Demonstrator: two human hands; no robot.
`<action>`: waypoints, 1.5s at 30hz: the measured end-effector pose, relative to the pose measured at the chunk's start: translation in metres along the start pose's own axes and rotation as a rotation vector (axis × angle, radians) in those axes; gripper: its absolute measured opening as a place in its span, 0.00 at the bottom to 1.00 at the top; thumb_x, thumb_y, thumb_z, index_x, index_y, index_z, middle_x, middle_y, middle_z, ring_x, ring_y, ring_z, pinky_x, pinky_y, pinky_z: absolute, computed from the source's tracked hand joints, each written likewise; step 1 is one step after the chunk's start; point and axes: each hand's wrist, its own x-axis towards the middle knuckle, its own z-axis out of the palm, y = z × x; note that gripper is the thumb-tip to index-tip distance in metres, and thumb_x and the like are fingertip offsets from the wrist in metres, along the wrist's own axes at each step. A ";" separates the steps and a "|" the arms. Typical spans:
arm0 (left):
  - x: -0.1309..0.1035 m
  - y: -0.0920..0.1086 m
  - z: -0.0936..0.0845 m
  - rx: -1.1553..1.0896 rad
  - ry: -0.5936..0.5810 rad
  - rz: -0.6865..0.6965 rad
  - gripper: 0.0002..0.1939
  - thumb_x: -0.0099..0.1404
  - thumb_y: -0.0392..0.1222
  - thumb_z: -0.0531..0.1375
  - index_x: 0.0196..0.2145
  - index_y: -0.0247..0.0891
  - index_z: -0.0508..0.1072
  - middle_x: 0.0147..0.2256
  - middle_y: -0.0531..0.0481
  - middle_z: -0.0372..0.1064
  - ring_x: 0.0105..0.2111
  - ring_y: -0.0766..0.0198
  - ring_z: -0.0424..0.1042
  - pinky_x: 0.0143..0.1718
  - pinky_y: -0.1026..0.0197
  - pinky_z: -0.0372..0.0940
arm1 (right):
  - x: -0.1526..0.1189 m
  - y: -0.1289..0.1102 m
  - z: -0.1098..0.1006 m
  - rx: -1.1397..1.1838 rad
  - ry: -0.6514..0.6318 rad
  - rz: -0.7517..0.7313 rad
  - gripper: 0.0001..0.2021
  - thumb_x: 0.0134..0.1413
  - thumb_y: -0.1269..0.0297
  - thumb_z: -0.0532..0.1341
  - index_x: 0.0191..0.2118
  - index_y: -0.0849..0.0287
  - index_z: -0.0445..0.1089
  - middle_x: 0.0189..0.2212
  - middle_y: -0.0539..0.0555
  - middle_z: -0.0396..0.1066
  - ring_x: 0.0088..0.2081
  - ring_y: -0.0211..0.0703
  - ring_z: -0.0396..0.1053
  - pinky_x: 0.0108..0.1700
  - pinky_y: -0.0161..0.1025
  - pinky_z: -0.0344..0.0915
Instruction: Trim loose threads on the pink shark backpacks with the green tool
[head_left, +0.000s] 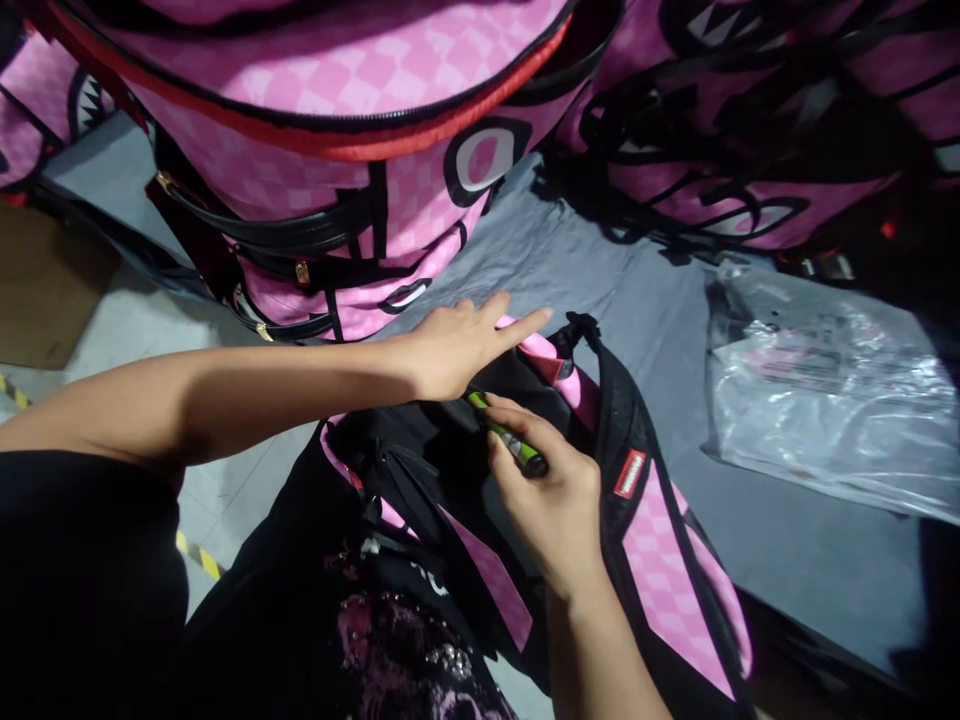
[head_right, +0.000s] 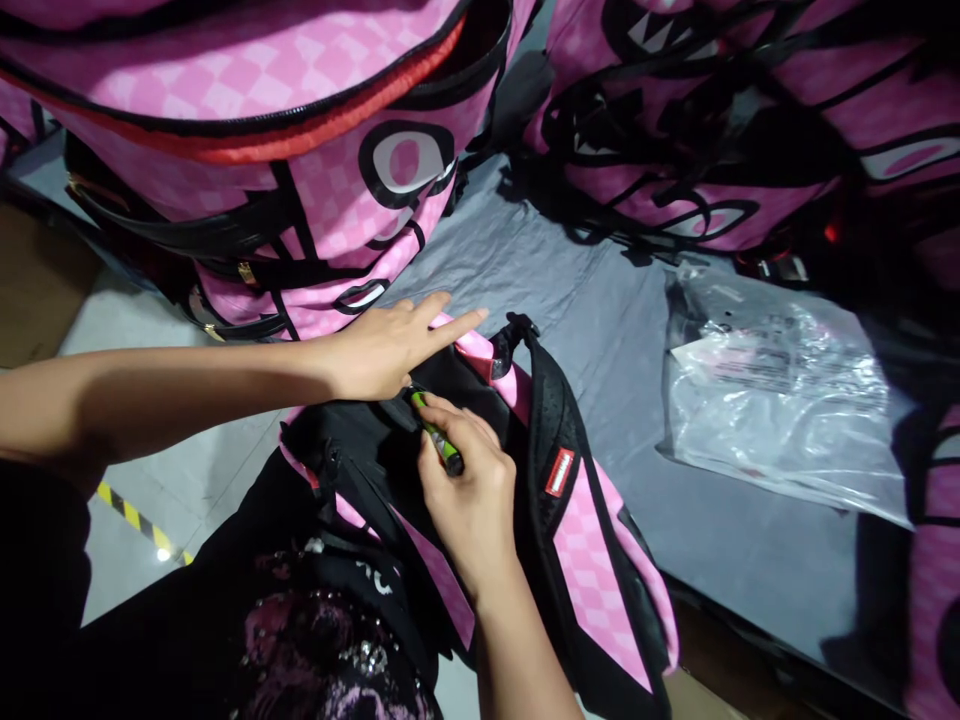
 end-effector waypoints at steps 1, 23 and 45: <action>0.000 0.000 0.000 0.001 0.001 -0.003 0.51 0.61 0.28 0.58 0.71 0.46 0.33 0.69 0.34 0.42 0.56 0.45 0.65 0.45 0.53 0.67 | 0.000 0.000 0.000 0.020 -0.019 0.014 0.10 0.58 0.69 0.60 0.44 0.55 0.76 0.48 0.54 0.78 0.49 0.47 0.76 0.58 0.51 0.68; 0.003 -0.001 0.003 0.017 0.020 -0.003 0.51 0.60 0.30 0.61 0.71 0.44 0.35 0.69 0.34 0.43 0.56 0.45 0.65 0.43 0.54 0.69 | 0.002 -0.005 0.007 0.025 0.022 0.067 0.10 0.58 0.68 0.61 0.45 0.56 0.75 0.47 0.53 0.79 0.51 0.47 0.76 0.65 0.55 0.61; 0.005 -0.009 0.021 0.012 0.164 -0.003 0.47 0.59 0.35 0.58 0.71 0.45 0.42 0.67 0.38 0.50 0.59 0.42 0.66 0.50 0.45 0.72 | -0.014 0.092 -0.176 -0.546 0.540 0.226 0.08 0.60 0.65 0.55 0.38 0.57 0.71 0.38 0.57 0.76 0.44 0.48 0.74 0.50 0.49 0.70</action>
